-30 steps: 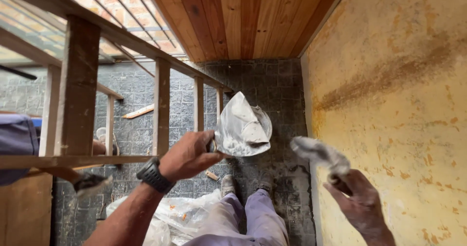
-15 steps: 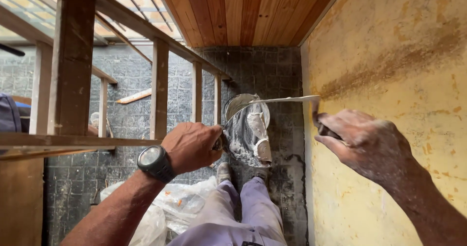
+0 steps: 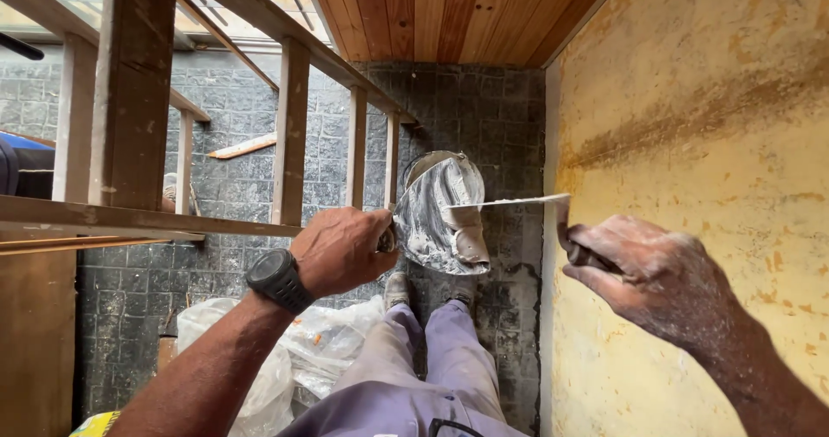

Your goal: Applying plaster to a wall and corners using a trowel and a bucket of material.

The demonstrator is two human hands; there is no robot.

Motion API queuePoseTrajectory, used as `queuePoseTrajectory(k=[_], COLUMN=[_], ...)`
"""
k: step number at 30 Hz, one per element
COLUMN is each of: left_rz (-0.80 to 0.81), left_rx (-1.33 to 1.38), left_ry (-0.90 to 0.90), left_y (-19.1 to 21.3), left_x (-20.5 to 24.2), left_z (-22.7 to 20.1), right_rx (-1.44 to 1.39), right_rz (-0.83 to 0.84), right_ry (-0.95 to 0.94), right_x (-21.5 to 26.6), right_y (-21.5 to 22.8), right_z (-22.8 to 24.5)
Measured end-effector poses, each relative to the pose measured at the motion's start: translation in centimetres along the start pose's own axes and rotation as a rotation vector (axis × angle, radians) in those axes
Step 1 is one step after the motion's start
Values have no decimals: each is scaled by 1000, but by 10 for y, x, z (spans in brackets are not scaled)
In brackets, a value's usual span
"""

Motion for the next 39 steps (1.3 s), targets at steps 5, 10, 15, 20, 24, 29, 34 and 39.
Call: queuePoseTrajectory(k=[5, 10, 15, 20, 24, 29, 34, 39], left_rz=[-17, 18, 19, 7, 11, -38, -8, 18], left_rx=[78, 197, 384, 561, 592, 549, 489, 586], left_ry=[17, 53, 23, -49, -64, -128, -138, -248], left_y=[-4, -7, -18, -13, -18, -3, -4, -10], left_x=[-1, -3, -6, -5, -2, -1, -9, -3], left_z=[3, 5, 3, -16, -14, -21, -35, -37], right_rx=[-266, -522, -499, -513, -471, -280, -910, -438], right_rz=[23, -82, -209, -485, -445, -316, -479, -401], right_ry=[-184, -192, -236, -146, -213, -403, -42, -114], right_x=[27, 49, 61, 61, 91, 106, 29, 70], right_y=[-32, -59, -88, -73, -107, -128, -40, -89], right_z=[-12, 0, 17, 37, 13, -19, 32, 5])
Point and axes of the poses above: each hand's wrist, its own x-axis away from the middle knuckle, its own y-axis out of the back of the hand, z = x × y, the point moved 10 cm from there along -x, towards the middle knuckle, and after that the axes turned 8 degrees about x, right-handed, at the moved point
